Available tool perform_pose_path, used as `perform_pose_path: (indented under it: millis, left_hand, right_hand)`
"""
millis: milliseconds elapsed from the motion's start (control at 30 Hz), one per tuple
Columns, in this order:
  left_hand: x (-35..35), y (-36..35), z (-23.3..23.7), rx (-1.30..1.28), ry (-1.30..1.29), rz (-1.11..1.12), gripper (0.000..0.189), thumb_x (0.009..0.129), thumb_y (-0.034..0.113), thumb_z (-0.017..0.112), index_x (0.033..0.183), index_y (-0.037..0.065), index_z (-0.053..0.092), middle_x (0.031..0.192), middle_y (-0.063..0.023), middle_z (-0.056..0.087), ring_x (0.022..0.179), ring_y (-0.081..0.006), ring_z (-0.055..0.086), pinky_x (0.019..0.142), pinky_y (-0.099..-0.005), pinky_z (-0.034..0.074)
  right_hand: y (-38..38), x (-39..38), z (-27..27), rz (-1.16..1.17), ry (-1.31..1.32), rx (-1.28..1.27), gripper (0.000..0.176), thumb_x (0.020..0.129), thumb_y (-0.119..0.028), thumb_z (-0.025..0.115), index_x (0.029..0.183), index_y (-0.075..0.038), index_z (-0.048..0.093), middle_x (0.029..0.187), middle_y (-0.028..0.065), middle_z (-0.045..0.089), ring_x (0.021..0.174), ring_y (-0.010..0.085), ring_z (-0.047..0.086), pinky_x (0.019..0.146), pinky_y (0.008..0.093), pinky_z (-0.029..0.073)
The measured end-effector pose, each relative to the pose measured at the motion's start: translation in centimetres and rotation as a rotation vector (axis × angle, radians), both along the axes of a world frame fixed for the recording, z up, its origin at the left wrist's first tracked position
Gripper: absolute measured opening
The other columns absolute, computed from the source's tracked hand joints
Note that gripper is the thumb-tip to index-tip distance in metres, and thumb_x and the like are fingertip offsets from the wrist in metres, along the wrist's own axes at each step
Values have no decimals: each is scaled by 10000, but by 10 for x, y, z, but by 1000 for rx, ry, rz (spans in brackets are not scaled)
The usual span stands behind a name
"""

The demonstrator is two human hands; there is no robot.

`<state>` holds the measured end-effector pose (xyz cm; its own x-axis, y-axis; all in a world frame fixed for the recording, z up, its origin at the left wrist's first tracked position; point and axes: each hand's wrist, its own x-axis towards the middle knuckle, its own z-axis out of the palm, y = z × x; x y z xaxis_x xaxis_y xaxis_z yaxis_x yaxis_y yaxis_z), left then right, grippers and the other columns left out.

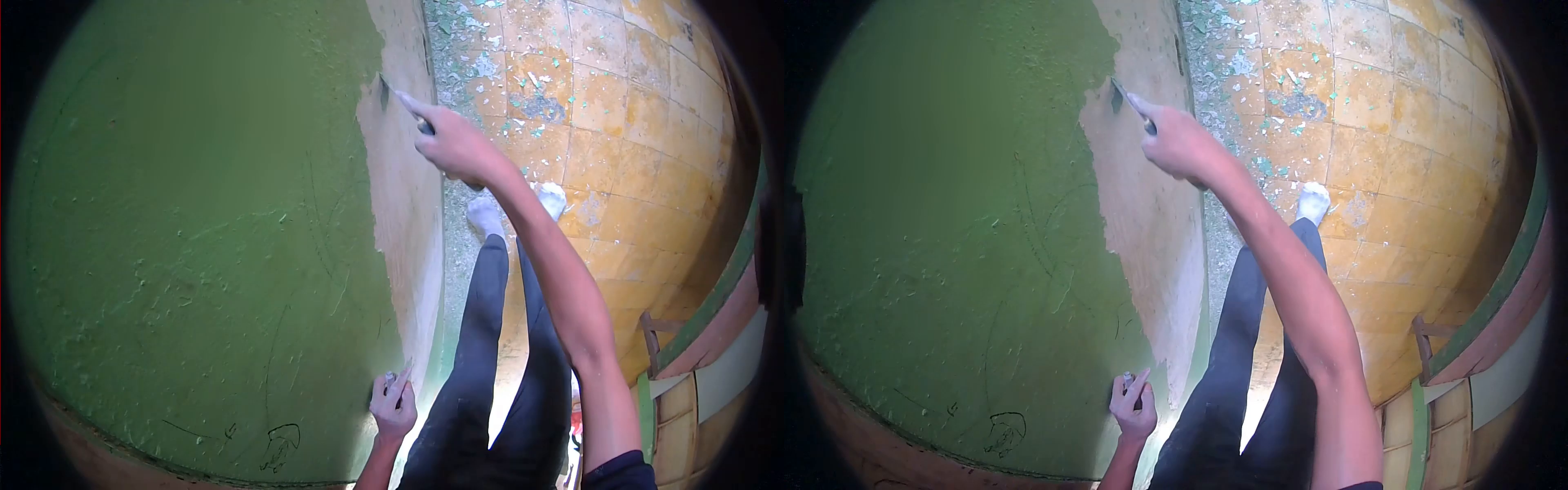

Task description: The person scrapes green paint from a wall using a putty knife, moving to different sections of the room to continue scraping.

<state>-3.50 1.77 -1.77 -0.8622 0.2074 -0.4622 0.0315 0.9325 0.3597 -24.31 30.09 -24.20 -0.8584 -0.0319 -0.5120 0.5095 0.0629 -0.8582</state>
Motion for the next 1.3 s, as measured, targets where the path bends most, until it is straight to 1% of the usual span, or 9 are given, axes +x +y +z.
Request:
perform_pose_path:
  millis: [100,333,433,567,767,900,1033,1167,1300]
  left_hand:
    - [-1,0,2,14,-7,12,335,794,-96,631,1099,-6,734,768,-134,527,647,-233,512,563,-341,417]
    - [-3,1,-2,14,14,-33,340,793,-110,645,1104,-6,733,720,-141,512,598,-240,498,511,-347,409]
    - [-3,3,1,44,12,-35,334,797,-110,644,1103,-10,732,725,-145,520,607,-241,501,510,-347,406]
    - [-4,3,2,32,4,-28,324,802,-107,644,1101,-17,731,734,-147,535,616,-245,507,514,-350,408]
    - [-4,1,3,23,-14,-14,331,795,-103,618,1088,-7,738,758,-129,511,622,-214,491,528,-327,383]
    - [-3,-1,2,7,-22,-29,329,797,-97,624,1089,-1,742,754,-126,514,606,-214,490,526,-329,391]
    - [-5,5,4,19,-22,-12,334,795,-93,631,1096,3,741,751,-128,522,609,-223,498,536,-330,407]
    - [-7,4,7,21,-30,-27,347,793,-93,631,1108,5,737,747,-134,525,614,-232,503,541,-330,413]
    - [-8,4,8,-1,-46,-38,332,794,-91,630,1094,3,736,749,-135,527,613,-228,498,543,-335,415]
  right_hand:
    - [-30,45,0,-3,222,45,771,835,-68,461,1584,-181,318,930,217,647,773,292,623,836,433,520]
    - [16,-5,22,107,-239,-163,779,838,-55,466,1588,-206,317,817,114,597,639,180,543,720,363,524]
    - [-17,33,22,50,97,-90,768,840,-54,457,1584,-196,326,756,63,527,626,164,517,625,349,502]
    - [29,-24,2,65,-166,-84,785,820,-46,470,1577,-212,342,767,166,571,809,240,605,841,416,503]
    - [-16,27,38,-23,227,118,801,817,-36,473,1575,-258,342,709,140,531,677,236,557,724,420,496]
    - [42,-57,24,10,-92,17,834,790,-9,457,1576,-260,335,727,192,556,724,315,610,794,438,510]
    - [3,15,47,26,294,113,788,822,-45,466,1573,-256,348,751,102,608,538,162,510,541,338,486]
    - [45,-42,21,65,-46,61,797,817,-38,470,1570,-269,346,916,229,690,746,288,658,794,407,537]
    - [29,-17,31,70,26,-5,801,821,-39,459,1579,-262,324,888,195,671,681,252,624,731,392,536]
